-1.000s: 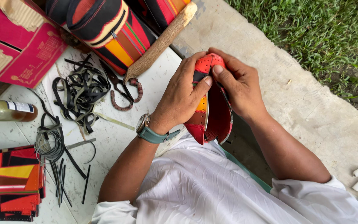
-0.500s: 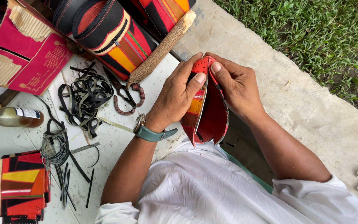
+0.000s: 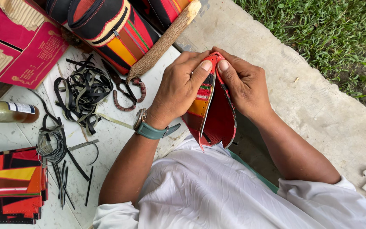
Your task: The person assembles a colorful patterned leather bag at an outdoor table. They fold and align the leather panels, press the edges together, turn the bag right-side out, and handle loose leather straps and finished bags on the table while working the bag's opening and seams by hand.
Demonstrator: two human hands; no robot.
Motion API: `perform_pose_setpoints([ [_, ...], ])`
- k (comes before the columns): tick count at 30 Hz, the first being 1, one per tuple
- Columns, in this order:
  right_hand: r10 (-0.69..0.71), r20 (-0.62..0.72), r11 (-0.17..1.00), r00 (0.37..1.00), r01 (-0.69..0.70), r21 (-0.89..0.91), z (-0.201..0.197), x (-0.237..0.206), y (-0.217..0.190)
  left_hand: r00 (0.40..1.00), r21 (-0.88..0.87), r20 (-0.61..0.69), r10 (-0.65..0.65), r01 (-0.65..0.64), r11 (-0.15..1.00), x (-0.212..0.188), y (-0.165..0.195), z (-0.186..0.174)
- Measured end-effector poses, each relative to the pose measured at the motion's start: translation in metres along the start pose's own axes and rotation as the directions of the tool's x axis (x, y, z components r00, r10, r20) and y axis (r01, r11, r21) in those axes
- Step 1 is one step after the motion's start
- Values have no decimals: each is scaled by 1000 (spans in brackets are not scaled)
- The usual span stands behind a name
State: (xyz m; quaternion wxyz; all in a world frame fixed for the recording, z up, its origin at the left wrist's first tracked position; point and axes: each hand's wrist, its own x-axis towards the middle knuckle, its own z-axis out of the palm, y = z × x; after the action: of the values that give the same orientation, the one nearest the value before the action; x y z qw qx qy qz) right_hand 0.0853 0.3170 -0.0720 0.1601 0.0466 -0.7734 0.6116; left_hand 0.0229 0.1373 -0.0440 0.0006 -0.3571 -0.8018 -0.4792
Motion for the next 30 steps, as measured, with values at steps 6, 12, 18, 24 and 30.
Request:
perform_pose_setpoints([
  [6,-8,-39,998,999,6,-58,-1,-3,-2,996,80,-50,80,-76,994,1,6,4],
  [12,-159,-113,956,981,124,-267,5,-8,-5,992,76,-98,79,-72,995,-4,10,16],
  [18,-276,46,957,960,279,-84,3,17,-10,970,89,-91,227,-219,972,9,-8,-15],
  [24,-233,110,923,966,255,-287,1,31,-3,963,121,-160,218,-200,972,12,-25,-16],
  [30,-139,119,946,983,168,-279,-2,39,7,974,69,-164,158,-148,987,14,-34,-3],
])
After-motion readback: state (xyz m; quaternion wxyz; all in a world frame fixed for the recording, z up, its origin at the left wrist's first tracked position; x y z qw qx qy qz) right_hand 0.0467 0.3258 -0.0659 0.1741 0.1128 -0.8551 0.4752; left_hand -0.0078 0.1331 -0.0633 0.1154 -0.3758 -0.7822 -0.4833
